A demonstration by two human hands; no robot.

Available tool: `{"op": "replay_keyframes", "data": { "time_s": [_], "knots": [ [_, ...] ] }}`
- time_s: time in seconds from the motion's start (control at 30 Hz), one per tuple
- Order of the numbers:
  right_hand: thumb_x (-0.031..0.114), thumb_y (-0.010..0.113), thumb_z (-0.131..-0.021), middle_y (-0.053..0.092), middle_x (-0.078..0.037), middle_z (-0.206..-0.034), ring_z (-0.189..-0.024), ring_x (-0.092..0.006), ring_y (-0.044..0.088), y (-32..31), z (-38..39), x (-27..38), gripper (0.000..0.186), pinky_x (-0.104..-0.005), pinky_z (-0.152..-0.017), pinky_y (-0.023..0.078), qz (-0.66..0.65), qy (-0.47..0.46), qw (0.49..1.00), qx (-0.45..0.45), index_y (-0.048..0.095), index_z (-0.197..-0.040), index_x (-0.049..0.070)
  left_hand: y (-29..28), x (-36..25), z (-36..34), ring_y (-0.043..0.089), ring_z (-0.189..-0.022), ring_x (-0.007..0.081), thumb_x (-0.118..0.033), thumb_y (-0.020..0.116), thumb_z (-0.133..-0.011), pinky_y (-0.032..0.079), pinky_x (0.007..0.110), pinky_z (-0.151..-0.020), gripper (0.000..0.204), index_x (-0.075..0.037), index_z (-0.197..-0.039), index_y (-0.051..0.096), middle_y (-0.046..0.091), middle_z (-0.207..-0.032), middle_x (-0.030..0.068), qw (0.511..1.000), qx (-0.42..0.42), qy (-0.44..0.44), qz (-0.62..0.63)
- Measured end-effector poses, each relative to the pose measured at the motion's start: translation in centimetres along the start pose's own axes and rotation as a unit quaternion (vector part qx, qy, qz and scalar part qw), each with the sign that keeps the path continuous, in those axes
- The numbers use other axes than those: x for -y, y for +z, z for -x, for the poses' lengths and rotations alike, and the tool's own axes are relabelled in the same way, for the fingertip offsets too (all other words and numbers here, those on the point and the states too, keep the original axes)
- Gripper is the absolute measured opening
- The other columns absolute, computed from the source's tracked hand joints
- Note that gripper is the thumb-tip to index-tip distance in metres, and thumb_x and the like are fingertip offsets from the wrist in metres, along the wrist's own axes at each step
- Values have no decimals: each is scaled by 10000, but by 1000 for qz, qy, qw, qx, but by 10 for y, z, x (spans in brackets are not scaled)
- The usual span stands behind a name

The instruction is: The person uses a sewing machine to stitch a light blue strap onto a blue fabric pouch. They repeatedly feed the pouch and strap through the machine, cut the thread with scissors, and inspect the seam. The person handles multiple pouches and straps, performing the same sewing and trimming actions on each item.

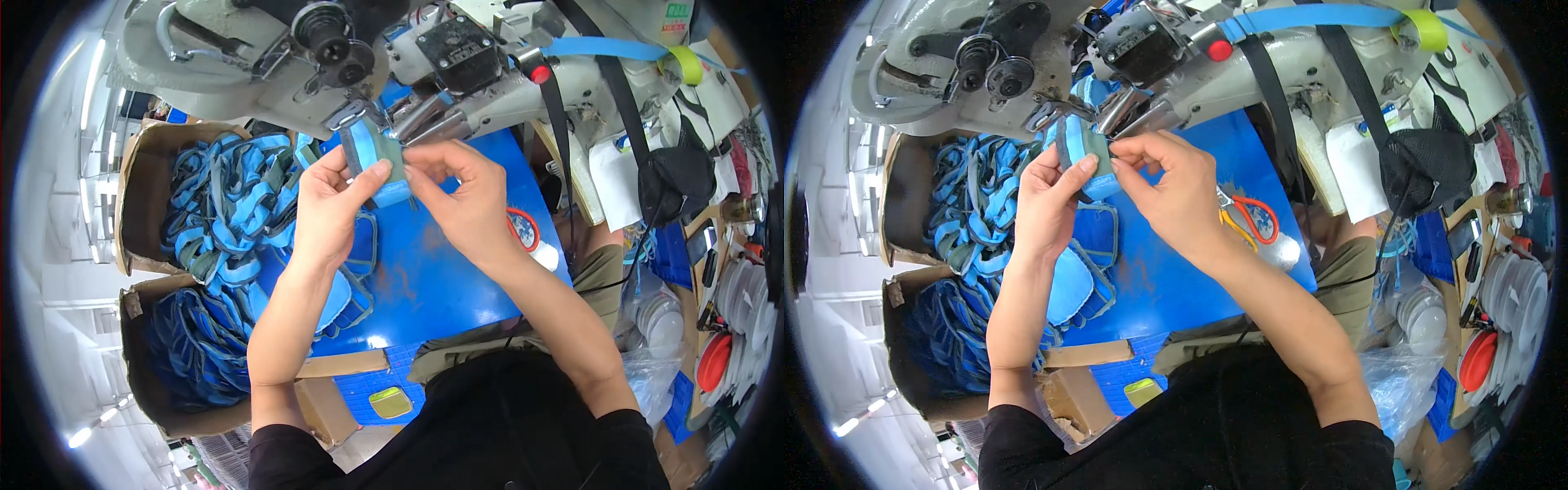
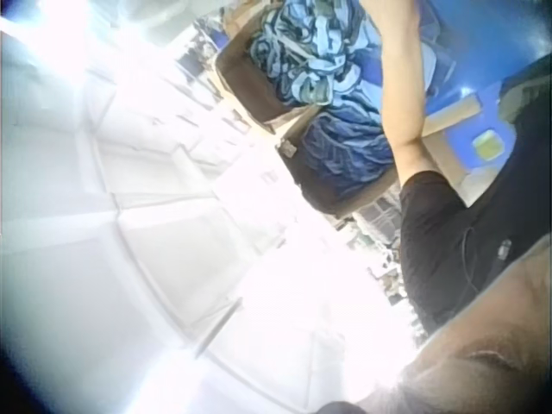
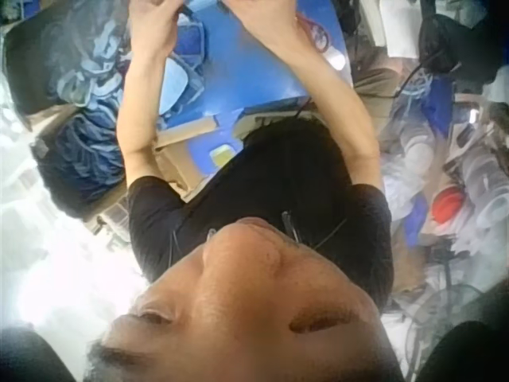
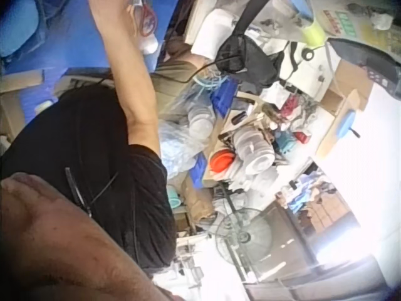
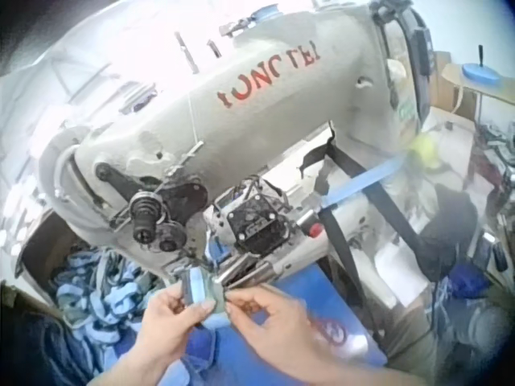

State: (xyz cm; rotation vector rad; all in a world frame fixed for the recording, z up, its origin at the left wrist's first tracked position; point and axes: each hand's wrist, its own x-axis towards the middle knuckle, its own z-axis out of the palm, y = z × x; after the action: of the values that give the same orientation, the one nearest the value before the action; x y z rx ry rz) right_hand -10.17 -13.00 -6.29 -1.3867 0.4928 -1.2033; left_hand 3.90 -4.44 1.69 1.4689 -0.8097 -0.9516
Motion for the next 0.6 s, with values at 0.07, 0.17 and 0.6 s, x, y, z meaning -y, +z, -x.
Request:
{"op": "replay_keyframes", "data": {
  "time_s": [0.07,0.17,0.6],
  "knots": [
    [4,795,-811,714,-101,-913,-838,-208,722,0,5,-1,239,-320,-732,562,40,-39,998,2,717,-1036,24,-5,1,0,713,-926,109,-65,749,-952,554,263,-858,235,2,-1172,704,769,-1062,77,1000,5,-4,10],
    [6,797,-792,682,-114,-930,-867,-243,711,0,11,-2,291,-342,-736,565,80,-73,994,-8,679,-1056,34,-7,2,-3,716,-932,111,-65,750,-952,556,265,-862,230,2,-1168,704,770,-1069,82,1000,12,-16,13],
    [-1,790,-801,689,-92,-864,-769,-209,688,10,9,-11,223,-315,-679,537,82,-68,994,-38,710,-1004,42,-1,6,-8,723,-946,124,1,752,-914,581,287,-868,317,-6,-1216,656,757,-1085,79,998,9,-1,66]
  ]
}}
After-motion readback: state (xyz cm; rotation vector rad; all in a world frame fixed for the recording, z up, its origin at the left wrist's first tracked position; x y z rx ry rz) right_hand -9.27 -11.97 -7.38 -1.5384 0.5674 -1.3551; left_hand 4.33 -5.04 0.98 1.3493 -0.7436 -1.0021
